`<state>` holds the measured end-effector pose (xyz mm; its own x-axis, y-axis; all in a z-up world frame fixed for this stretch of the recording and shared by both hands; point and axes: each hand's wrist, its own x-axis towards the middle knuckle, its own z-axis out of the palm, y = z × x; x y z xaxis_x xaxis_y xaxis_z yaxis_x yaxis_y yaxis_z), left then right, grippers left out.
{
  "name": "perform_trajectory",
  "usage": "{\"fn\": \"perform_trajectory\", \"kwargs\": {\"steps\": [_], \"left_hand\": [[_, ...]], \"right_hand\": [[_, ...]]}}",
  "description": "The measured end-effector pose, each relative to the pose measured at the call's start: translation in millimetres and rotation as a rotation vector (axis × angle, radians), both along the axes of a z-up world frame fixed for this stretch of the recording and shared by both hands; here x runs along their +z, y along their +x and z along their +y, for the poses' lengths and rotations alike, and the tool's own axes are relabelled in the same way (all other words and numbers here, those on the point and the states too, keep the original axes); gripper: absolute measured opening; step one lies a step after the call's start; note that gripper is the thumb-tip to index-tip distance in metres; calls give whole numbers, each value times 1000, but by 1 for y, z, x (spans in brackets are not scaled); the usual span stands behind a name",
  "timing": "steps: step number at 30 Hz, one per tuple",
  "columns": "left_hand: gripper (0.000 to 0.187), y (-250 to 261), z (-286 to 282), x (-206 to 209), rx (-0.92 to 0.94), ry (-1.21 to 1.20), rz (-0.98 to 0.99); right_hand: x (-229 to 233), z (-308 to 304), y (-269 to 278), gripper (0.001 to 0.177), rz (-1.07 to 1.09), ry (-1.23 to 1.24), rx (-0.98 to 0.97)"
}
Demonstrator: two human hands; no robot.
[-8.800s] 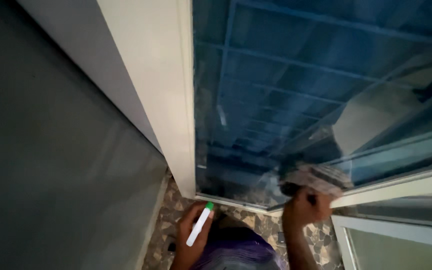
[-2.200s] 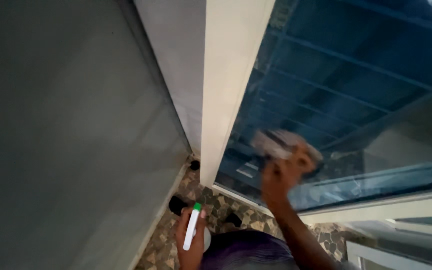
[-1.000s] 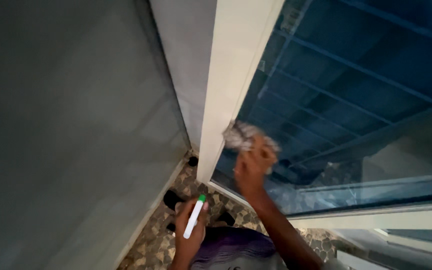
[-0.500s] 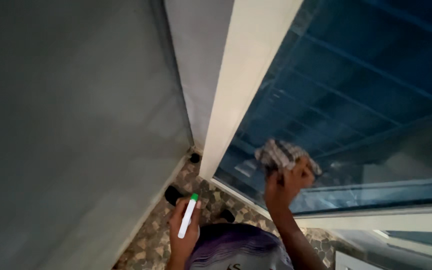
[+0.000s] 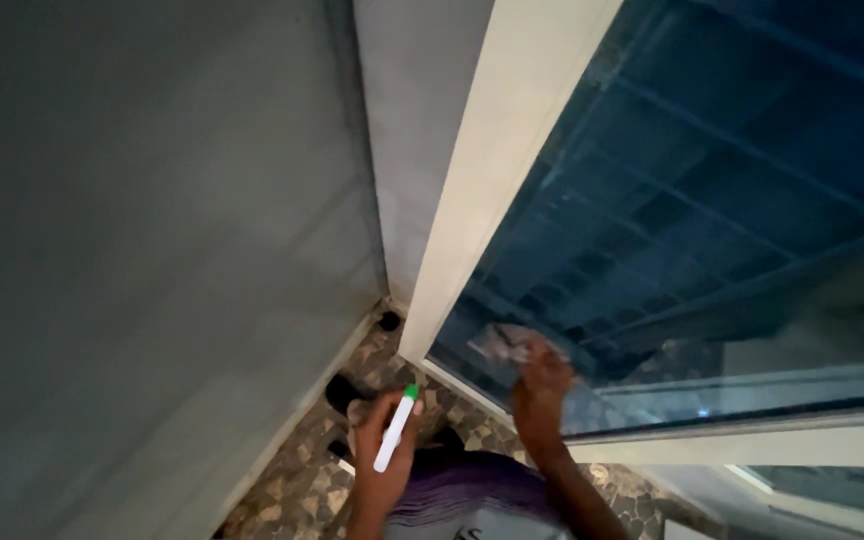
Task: The person sprays a liquid onto a glass door and wipes the surface and frame with a cloth.
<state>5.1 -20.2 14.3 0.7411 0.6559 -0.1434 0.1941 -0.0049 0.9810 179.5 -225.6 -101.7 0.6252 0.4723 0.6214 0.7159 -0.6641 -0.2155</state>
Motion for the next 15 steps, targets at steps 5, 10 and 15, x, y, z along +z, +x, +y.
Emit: {"fn": "perform_trajectory", "kwargs": {"steps": [5,10,15], "left_hand": [[20,-2,-8,5,-47,-117,124],[20,3,-21,-6,-120,-134,-66],[20,9,-21,-14,-118,-172,-89]], "right_hand": [[56,-3,9,11,-33,317,-91],[91,58,35,10,-52,492,5],[57,90,41,16,-45,125,67]]}}
